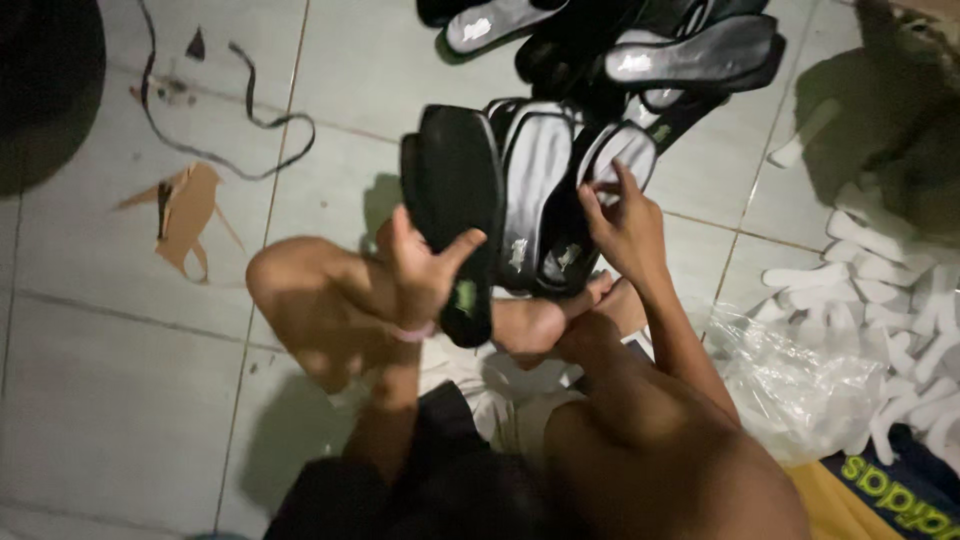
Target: The person sits on the floor and assembles black slipper sandals by inserting pink insoles into the soles. They retrieve additional slipper soles from a large sack, stack them, and continue inserting insoles one by one, occasionally adjusting the stack.
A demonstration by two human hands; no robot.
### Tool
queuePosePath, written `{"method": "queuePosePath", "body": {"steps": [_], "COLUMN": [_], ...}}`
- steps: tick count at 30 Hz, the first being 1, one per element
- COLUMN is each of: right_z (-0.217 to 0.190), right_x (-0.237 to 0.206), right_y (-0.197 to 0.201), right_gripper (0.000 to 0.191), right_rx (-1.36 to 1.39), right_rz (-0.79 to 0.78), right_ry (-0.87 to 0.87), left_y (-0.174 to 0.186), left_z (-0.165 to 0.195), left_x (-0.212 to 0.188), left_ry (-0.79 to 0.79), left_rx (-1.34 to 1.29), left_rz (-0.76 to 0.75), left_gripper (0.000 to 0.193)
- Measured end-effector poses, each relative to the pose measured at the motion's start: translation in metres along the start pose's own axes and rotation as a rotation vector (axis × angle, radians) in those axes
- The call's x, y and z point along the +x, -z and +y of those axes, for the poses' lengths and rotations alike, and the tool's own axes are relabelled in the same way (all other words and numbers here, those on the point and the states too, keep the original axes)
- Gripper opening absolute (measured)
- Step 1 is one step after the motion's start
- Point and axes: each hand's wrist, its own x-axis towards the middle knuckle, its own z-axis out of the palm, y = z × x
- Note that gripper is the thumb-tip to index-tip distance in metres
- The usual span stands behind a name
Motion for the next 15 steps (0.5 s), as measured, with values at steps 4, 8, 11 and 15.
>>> {"method": "queuePosePath", "body": {"steps": [4, 8, 11, 15], "right_z": [0.0, 0.022, 0.049, 0.08], "right_x": [-0.038, -0.046, -0.028, -0.019], "right_y": [0.014, 0.003, 0.0, -0.028], "right_gripper": [0.071, 0.063, 0.063, 0.068], "right_rx": [0.84, 0.642, 0.733, 0.063], "right_rz": [-0.438, -0.017, 0.073, 0.226], "right_ry": [0.098, -0.025, -0.162, -0.054], "left_y": [-0.076, -0.099, -0.062, -0.025], "left_z": [-0.027, -0.053, -0.075, -0.117], "left_x": [-0.012, -0.007, 0.017, 0.043], "left_ry": [0.033, -0.142, -0.068, 0.324], "left_rx": [0.25, 0.808, 0.923, 0.66], "left_rz": [-0.025, -0.131, 0.074, -0.164], "left_gripper": [0.072, 0.08, 0.099, 0.117]}}
